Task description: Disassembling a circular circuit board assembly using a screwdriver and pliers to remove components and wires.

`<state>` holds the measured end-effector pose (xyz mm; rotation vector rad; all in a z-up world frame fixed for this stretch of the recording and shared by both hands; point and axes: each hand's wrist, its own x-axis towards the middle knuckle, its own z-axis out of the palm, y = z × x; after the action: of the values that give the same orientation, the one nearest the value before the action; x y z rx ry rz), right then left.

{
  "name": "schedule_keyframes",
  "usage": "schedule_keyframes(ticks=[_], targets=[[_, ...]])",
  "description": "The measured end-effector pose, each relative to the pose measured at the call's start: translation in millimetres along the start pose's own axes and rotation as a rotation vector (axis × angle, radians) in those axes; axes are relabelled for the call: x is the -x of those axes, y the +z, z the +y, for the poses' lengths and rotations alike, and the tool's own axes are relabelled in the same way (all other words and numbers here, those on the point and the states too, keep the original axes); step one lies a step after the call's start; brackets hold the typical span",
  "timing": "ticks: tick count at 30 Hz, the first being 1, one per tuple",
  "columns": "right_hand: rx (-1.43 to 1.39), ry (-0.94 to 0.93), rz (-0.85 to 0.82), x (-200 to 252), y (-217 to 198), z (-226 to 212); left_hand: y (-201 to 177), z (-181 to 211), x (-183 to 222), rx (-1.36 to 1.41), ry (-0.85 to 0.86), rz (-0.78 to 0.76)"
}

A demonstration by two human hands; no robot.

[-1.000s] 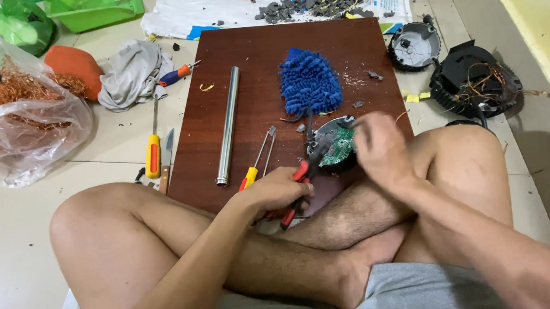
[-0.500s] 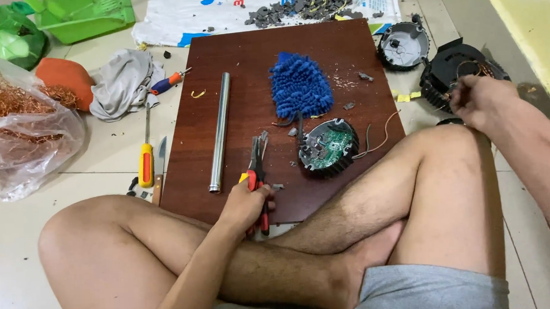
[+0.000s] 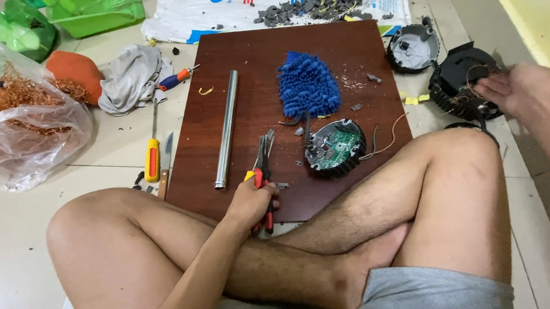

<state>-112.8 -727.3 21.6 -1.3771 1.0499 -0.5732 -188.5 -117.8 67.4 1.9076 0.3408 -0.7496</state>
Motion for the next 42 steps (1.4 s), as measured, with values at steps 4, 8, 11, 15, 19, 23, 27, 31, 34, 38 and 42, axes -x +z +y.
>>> schedule_keyframes(ticks=[4,8,11,15,19,23,27,31,34,38,42], targets=[[-0.018,-0.047,-0.064,52.9,20.2,-11.9,3.7,-9.2,-13.0,-0.038,0.022,0.015],[0.320,-0.174,-0.310,203.4,60.0,-25.2,6.6,-21.1,-23.9,-0.185,0.120,0.072],[0.573,-0.294,-0.462,240.9,83.3,-2.2,5.0,-24.5,-26.4,-0.302,0.135,0.100],[0.873,-0.213,-0.586,208.6,117.4,71.9,-1.4,-30.9,-56.8,-0.427,0.110,0.237],[1.310,-0.411,-0.537,226.9,122.5,96.9,-18.6,-28.9,-74.4,-0.534,0.178,0.463],[1.234,-0.434,-0.593,267.9,110.3,65.7,-15.9,-39.0,-89.1,-0.792,0.209,0.586],[1.232,-0.481,-0.490,263.5,117.0,82.0,-8.4,-35.9,-72.9,-0.974,0.449,0.684],[1.201,-0.488,-0.459,276.9,115.1,80.1,-9.1,-47.2,-82.9,-1.044,0.501,0.576],[1.163,-0.465,-0.516,290.9,110.0,68.5,-6.2,-50.4,-82.3,-1.095,0.516,0.583],[1.111,-0.447,-0.559,297.4,103.1,55.7,-4.6,-43.8,-72.2,-1.210,0.516,0.578],[1.104,-0.413,-0.608,317.9,103.3,39.4,7.8,-64.6,-78.7,-1.027,0.251,0.414]])
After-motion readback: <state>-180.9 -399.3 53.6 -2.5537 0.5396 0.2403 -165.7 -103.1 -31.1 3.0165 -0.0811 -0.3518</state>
